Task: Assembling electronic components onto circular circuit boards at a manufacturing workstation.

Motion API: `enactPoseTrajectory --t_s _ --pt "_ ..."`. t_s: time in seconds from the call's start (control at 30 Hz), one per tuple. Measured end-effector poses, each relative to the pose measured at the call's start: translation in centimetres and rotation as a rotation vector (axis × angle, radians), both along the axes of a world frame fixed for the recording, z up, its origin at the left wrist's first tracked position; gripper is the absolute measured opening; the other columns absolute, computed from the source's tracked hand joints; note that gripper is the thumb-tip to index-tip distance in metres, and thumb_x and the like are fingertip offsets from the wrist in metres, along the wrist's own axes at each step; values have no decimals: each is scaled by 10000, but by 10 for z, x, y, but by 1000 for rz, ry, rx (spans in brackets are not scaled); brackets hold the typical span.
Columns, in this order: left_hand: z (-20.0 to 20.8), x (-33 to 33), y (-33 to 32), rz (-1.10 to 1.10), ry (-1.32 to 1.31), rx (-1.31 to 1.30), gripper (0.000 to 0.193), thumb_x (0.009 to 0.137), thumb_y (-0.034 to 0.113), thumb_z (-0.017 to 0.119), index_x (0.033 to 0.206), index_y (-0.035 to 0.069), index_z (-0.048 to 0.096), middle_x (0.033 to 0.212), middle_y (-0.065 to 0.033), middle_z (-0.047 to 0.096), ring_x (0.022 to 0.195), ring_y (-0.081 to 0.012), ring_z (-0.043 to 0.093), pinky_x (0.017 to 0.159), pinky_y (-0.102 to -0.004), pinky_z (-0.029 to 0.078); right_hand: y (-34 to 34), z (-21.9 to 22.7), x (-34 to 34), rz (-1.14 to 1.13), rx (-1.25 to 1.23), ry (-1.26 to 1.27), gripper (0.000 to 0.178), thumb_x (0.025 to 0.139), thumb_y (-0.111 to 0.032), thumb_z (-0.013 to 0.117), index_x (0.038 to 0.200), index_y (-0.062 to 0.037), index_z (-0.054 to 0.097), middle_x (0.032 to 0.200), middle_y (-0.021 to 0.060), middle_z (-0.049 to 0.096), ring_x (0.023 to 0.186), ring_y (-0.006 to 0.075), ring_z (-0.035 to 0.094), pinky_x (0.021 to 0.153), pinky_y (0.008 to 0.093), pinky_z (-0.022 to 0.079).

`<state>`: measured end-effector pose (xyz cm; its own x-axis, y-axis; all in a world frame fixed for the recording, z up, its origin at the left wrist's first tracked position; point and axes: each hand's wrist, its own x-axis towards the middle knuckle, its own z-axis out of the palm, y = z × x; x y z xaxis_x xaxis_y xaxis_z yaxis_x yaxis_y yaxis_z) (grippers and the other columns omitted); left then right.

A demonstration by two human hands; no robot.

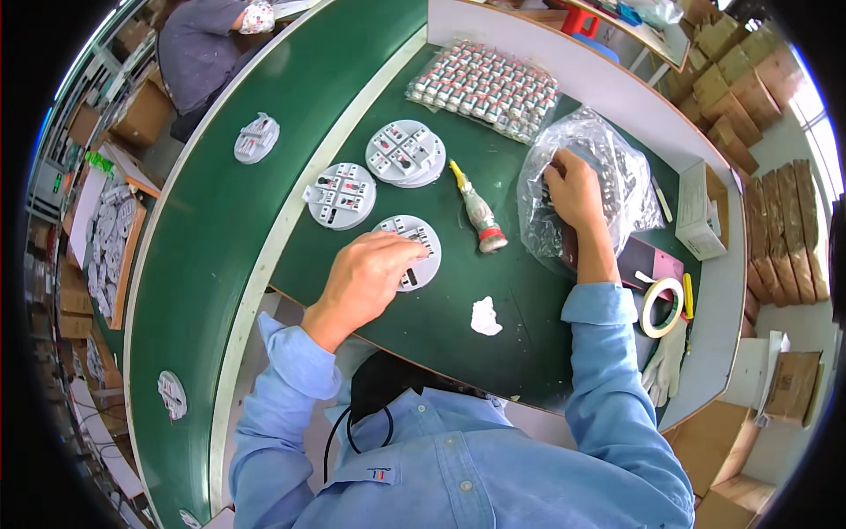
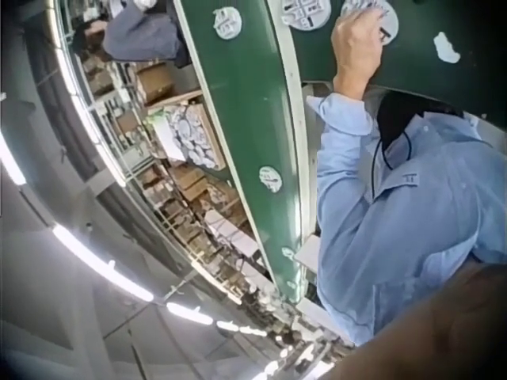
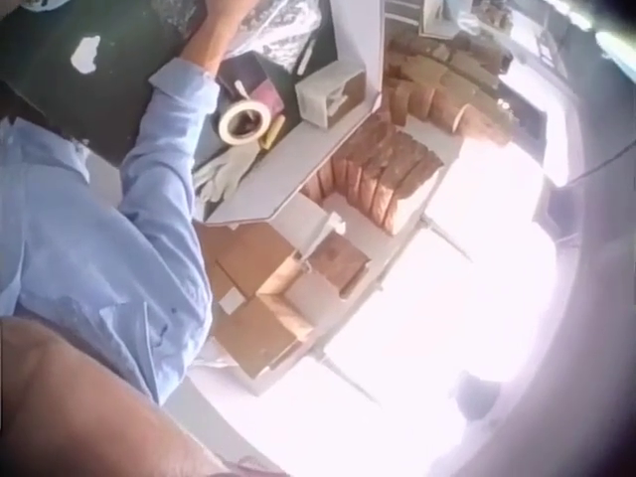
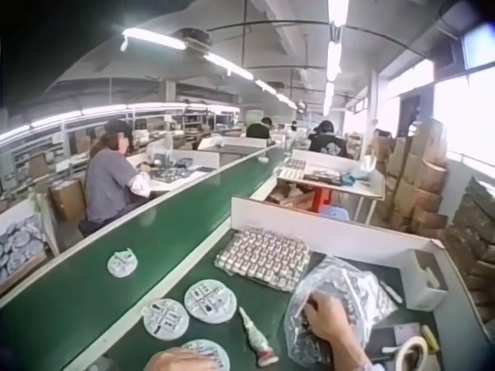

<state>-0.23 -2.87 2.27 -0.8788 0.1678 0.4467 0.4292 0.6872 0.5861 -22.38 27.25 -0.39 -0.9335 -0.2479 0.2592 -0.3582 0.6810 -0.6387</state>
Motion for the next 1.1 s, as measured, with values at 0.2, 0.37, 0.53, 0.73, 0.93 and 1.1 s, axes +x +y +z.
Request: enactPoseTrajectory --t_s 0.2,0.37,0.53,0.73,0.93,1.1 --pt "12 -3 12 104 -25 -120 161 896 21 796 1054 -4 784 1020 -170 782 970 -378 741 858 -461 591 -4 2 8 -85 -19 -69 248 986 -179 640 1106 9 747 1058 306 743 1026 500 730 889 536 566" --pt "12 3 3 134 -93 -129 107 908 -65 734 1011 -48 758 1007 -188 770 946 -391 734 857 -457 586 -12 -8 1 0 -155 36 222 962 -163 679 1100 -6 757 1089 270 753 1050 494 708 922 555 561" --pt "22 -6 3 14 -180 -119 119 917 -89 707 1020 -56 755 1008 -199 769 955 -391 737 867 -460 588 -4 -16 7 -20 -163 64 203 960 -146 677 1092 -14 759 1088 257 755 1035 484 709 919 557 559" --pt "17 -4 5 10 -200 -112 222 883 -48 776 1105 -41 765 1184 -203 755 1097 -394 726 946 -459 582 -3 -15 0 -25 -118 57 224 945 -164 699 1098 -6 745 1059 276 746 1015 489 710 905 561 563" --pt "18 23 7 259 -184 -250 863 740 110 966 1510 27 586 1591 -226 556 1420 -455 550 1165 -502 475 21 72 43 -12 294 -8 388 957 -238 752 1261 0 717 1141 278 741 1071 492 698 927 544 560" --pt "0 30 2 239 -234 -65 1025 712 112 982 1600 8 482 1614 -246 518 1463 -456 517 1207 -505 456 -43 107 130 503 59 93 742 803 -170 925 1467 -43 619 1443 243 629 1400 451 577 1167 521 492"
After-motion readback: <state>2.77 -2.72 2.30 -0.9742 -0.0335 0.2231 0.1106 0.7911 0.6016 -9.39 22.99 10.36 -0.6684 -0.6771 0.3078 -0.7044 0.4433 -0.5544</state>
